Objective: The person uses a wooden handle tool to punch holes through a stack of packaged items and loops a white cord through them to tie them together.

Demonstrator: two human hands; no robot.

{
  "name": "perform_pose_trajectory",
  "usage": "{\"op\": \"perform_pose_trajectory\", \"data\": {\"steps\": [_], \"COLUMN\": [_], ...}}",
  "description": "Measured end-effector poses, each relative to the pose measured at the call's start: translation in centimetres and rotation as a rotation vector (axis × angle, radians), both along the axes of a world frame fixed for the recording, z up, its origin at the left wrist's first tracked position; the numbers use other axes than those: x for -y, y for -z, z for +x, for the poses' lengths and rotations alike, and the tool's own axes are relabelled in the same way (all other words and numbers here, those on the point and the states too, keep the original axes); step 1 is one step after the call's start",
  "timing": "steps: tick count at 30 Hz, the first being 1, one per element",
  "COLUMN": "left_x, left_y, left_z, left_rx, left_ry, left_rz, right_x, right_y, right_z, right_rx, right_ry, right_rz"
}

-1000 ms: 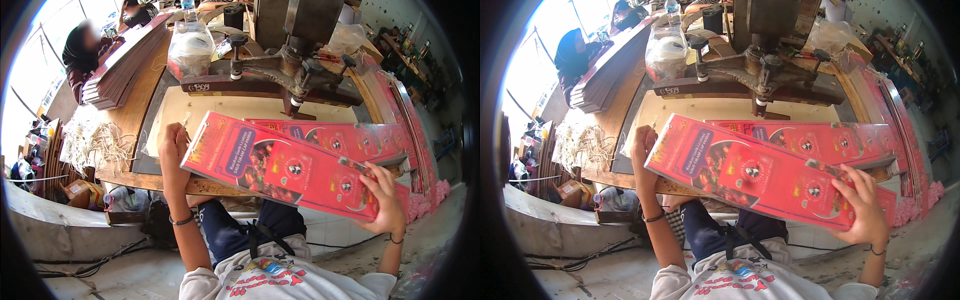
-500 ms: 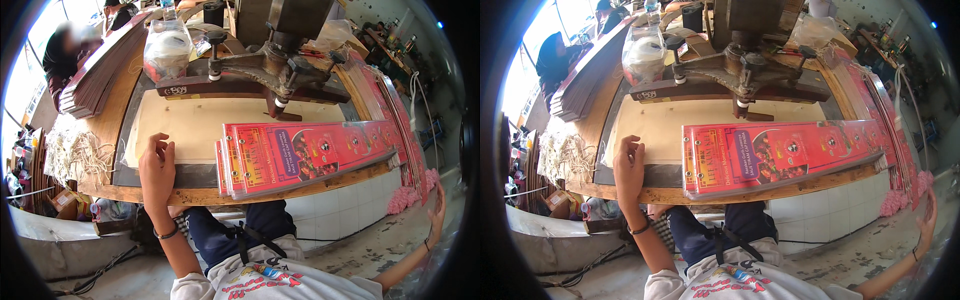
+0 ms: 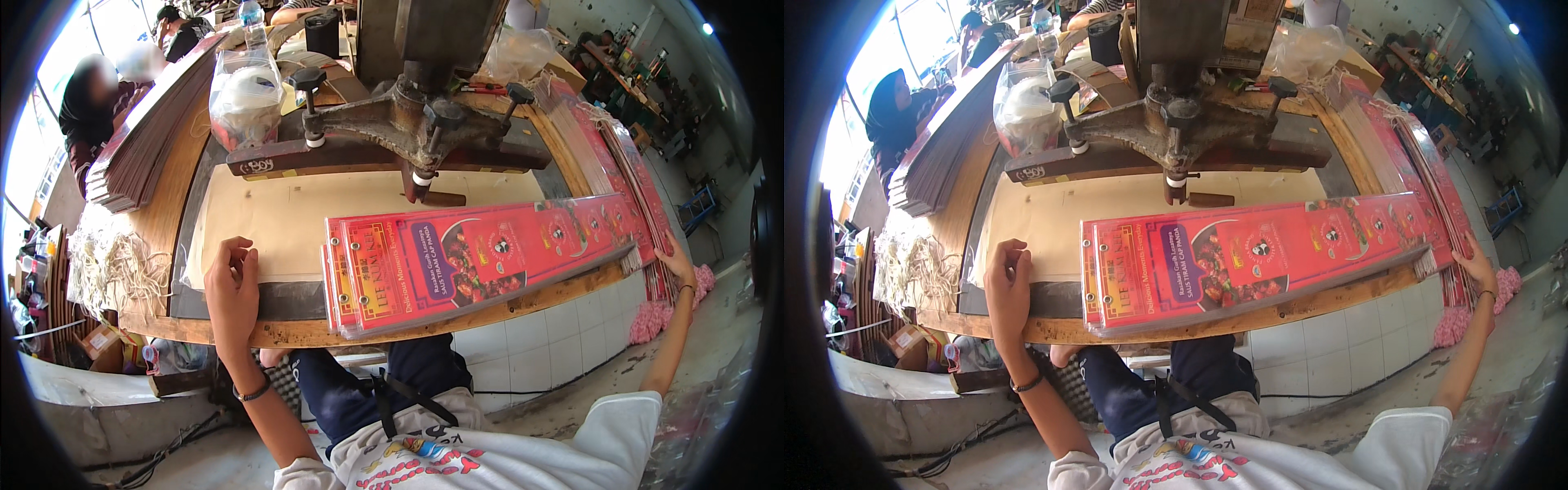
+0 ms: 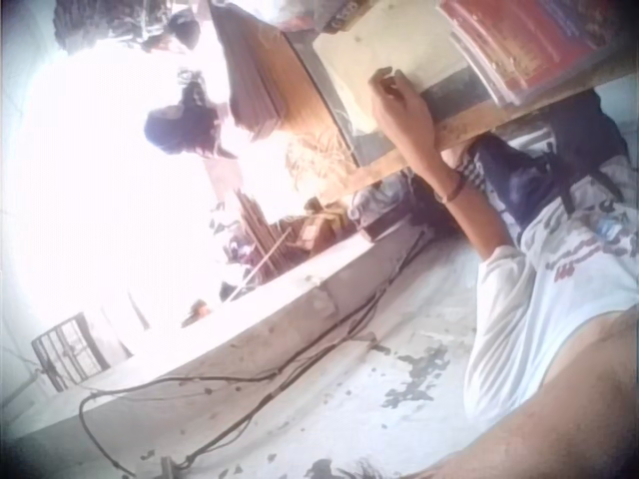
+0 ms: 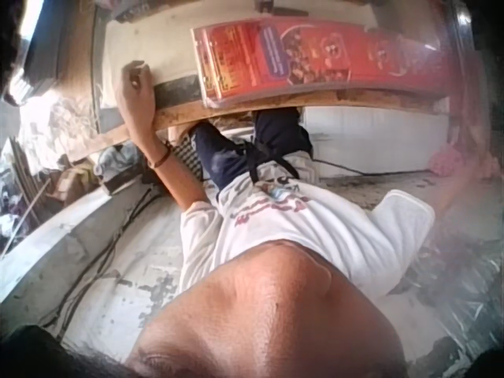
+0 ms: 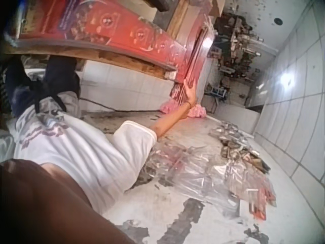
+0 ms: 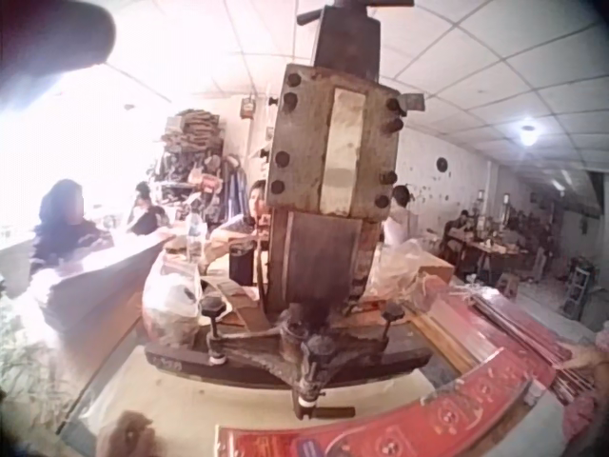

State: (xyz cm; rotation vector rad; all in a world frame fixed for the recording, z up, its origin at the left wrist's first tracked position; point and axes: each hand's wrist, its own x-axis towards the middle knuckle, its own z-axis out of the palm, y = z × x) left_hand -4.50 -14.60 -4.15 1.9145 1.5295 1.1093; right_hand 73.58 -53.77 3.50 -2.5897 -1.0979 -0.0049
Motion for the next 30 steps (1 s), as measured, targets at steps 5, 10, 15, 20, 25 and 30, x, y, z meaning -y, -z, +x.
{"op": "perform_pose_trajectory", "data": {"steps": [5,10,15,20,25,30], "left_x": [0.0,0.4,0.6,0.5,0.1,-0.4], "left_y": [0.1,-0.5,-0.5,0.1,0.3,0.4], "left_z": [0.1,0.3,0.6,0.0,-0.5,-0.7], "left_rx": [0.029,-0.015,-0.108,-0.133,-0.112,-0.084], "left_ry": [0.006,0.039,0.132,0.179,0.135,0.067], "left_rz": [-0.026,-0.005,0.091,0.159,0.193,0.226], "right_x": [-0.8,-3.2,-12.9,-22.9,-31.4,-36.8], "right_y": [1.1,-1.3,-7.0,-7.1,-2.9,-1.3], "right_z": [-0.4,-3.6,-21.1,-38.1,-48.5,-54.0], "right_rx": [0.094,0.465,0.589,0.42,0.303,-0.123], "right_ry": [0.119,0.041,-0.418,-1.123,-1.745,-1.684], "right_rz": [-0.09,0.078,0.239,0.251,0.362,0.223]}}
